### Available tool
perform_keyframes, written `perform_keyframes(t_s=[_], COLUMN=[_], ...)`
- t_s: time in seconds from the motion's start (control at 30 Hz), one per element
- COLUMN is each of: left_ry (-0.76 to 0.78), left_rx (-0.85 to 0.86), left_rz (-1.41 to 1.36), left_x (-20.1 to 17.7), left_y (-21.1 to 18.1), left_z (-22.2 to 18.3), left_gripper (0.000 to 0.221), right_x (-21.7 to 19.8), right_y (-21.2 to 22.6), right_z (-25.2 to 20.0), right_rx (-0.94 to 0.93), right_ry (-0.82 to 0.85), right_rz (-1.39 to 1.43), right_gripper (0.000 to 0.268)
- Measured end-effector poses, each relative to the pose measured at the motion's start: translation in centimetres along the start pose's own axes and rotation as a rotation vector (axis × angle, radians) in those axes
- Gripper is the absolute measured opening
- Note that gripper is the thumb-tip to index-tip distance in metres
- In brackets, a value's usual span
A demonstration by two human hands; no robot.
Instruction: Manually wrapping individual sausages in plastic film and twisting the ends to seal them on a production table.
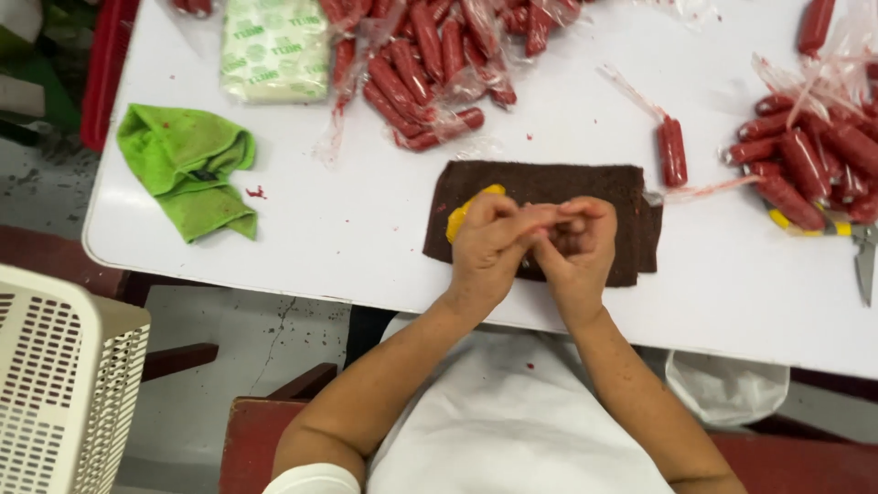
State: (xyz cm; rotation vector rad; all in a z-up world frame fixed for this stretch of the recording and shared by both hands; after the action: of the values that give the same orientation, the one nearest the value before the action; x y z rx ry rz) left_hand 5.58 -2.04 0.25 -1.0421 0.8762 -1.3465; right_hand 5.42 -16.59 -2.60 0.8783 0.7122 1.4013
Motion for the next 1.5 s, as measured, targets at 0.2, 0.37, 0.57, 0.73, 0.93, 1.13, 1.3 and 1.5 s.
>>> perform_keyframes(t_s=[0.2, 0.37, 0.57, 0.73, 0.93, 1.13, 1.3, 1.5], left_ry=[0.251, 0.347, 0.349, 0.556, 0.399, 0.496, 0.321, 0.333], left_rx=[0.238, 0.152, 0.225, 0.184, 0.448, -0.26, -0.692, -0.556], left_rz=[0.106, -0.072, 0.046, -0.431, 0.662, 0.771, 1.378, 0.898], left_x=[0.6, -2.2, -0.2, 1.5, -0.9, -3.9, -4.6, -3.6], left_y=[-4.9, -4.6, -4.4, -3.6, 1.4, 0.6, 5.0, 3.2], left_z=[1.8, 4.1, 3.5, 2.8, 7.3, 17.0, 21.8, 19.3], left_gripper=[0.01, 0.023, 0.022, 0.009, 0.02, 0.021, 0.071, 0.021], right_x=[2.1, 2.5, 1.4, -1.2, 1.0, -15.9, -11.9, -6.0], right_y=[4.5, 3.1, 0.3, 0.2, 0.2, 2.3, 9.9, 2.5], right_z=[3.0, 3.3, 2.8, 0.7, 2.4, 7.4, 11.2, 2.4], right_rx=[-0.288, -0.308, -0.205, -0.394, 0.389, 0.411, 0.196, 0.235], right_ry=[0.245, 0.344, 0.381, 0.585, 0.596, 0.292, 0.143, 0.428], right_rz=[-0.389, -0.27, -0.128, -0.223, -0.097, -0.496, -0.54, -0.554], right_gripper=[0.034, 0.033, 0.036, 0.067, 0.029, 0.029, 0.061, 0.027])
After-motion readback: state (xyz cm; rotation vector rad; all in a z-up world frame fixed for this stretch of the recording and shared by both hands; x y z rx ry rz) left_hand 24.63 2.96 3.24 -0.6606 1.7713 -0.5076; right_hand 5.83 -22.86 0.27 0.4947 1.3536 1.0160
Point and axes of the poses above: each hand's wrist, its own z-axis towards the middle knuckle, its own x-axis out of the palm, y = z × x, the point moved 8 cm from there along z, towards the middle knuckle, and after that the axes turned 11 degrees about -x, right-handed, at the moved point
